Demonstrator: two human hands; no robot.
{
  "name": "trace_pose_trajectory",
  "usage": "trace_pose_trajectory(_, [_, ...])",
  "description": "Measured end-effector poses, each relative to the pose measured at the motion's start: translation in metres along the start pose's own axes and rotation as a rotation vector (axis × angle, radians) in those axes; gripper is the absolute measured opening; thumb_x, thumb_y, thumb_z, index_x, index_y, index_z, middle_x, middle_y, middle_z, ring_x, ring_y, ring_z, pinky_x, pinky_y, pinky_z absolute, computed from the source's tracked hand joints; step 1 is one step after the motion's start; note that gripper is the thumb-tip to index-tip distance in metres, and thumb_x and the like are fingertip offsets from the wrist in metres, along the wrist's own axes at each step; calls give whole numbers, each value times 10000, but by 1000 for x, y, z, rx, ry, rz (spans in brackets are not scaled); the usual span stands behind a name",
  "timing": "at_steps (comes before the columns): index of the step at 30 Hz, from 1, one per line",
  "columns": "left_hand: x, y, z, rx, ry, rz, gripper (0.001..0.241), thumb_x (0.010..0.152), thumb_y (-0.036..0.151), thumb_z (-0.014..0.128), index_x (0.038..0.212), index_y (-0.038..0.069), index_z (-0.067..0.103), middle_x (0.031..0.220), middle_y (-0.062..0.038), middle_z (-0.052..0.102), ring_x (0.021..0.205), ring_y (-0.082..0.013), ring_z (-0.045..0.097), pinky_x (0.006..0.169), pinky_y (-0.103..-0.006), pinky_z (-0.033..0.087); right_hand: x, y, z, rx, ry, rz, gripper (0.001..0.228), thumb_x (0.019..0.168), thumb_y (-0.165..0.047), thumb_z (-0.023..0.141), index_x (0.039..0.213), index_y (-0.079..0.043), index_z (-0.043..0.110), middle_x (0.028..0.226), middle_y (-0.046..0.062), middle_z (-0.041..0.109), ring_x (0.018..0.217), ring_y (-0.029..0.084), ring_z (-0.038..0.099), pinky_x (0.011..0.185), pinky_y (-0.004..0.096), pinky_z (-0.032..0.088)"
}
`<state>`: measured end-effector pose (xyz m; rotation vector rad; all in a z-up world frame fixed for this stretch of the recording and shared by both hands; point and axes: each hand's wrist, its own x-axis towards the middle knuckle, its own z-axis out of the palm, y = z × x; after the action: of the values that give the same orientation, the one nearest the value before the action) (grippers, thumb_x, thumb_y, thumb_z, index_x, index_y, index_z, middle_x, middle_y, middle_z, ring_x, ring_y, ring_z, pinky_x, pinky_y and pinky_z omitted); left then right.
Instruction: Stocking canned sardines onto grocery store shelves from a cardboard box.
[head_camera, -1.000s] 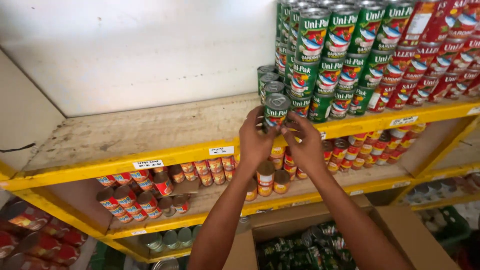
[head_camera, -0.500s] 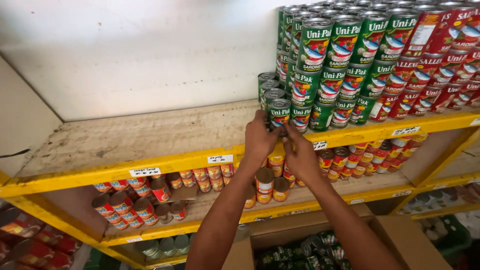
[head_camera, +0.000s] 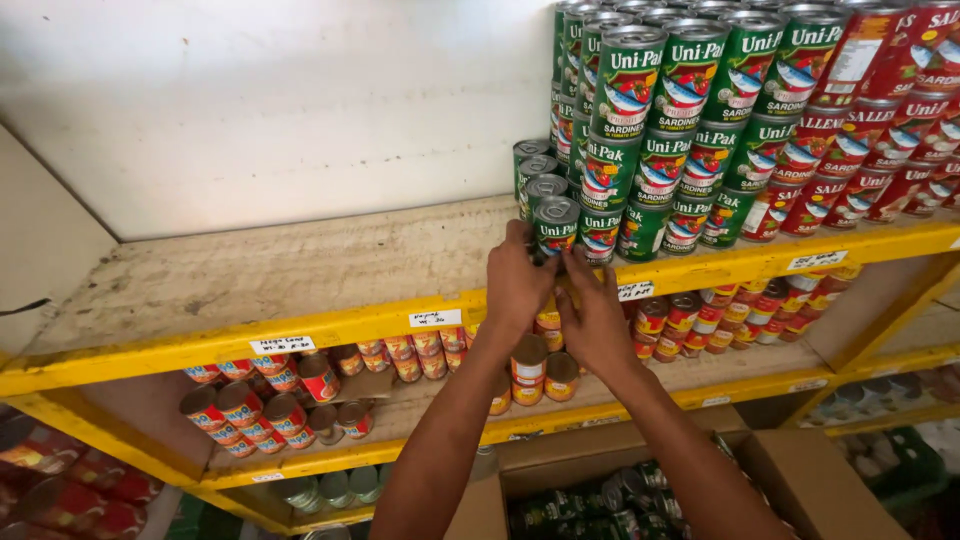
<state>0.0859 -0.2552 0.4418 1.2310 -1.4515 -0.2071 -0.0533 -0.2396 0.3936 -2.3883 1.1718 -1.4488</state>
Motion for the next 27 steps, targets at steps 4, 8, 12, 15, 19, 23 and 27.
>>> trace_pose_trajectory(4, [-1,6,-4,65,-45,-57,445,786,160,816,1117,-13,575,919,-251,742,884,-426,723,739,-489,578,-2,0,2,-26,-23,26,603,979,-117,588,1539,6,403,1576,279,398,1490,404,349,1232,555,170])
trace_pose_trajectory(8, [-2,-2,1,47,-27,8,440,796,171,801,1122,-12,569,940,-240,748,885,-421,730,742,-487,585,-4,1,1,-43,-7,-26,648,950,-121,623,1537,24,390,1596,279,374,1489,407,342,1238,547,180])
trace_pose_trajectory(12, [-14,21,-5,225,-42,-45,809,760,160,818,1449,-13,430,1212,-297,648,1035,-471,653,825,-517,535,-13,-5,-6,-77,-60,-53,745,865,-81,646,1541,35,354,1650,251,309,1522,382,303,1248,564,157])
trace_pose_trajectory(15, [-32,-12,12,234,118,229,869,846,181,769,1551,-45,314,1489,-301,481,1336,-474,505,1069,-505,472,-24,-10,-12,-130,-89,-79,787,851,-88,657,1558,23,329,1659,214,283,1534,362,266,1236,575,138])
trace_pose_trajectory(19, [-88,-32,22,477,65,221,788,955,282,715,1569,-40,341,1582,-243,417,1487,-423,370,1240,-620,286,-73,9,-9,-251,-179,-80,813,872,-108,646,1601,-5,301,1660,191,284,1551,375,247,1246,580,160])
trace_pose_trajectory(23, [-180,-73,44,635,-27,258,774,922,445,693,1525,44,422,1635,-240,330,1528,-487,216,1192,-729,152,-172,49,2,-230,-309,56,771,904,-223,697,1582,-107,351,1636,253,306,1507,462,258,1190,554,271])
trace_pose_trajectory(27, [-301,-143,75,676,-653,-171,836,849,385,754,1523,59,382,1612,-251,242,1494,-493,181,1142,-757,130,-319,122,33,-133,-509,403,773,864,-301,728,1509,-62,376,1492,263,463,1365,483,448,1141,524,360])
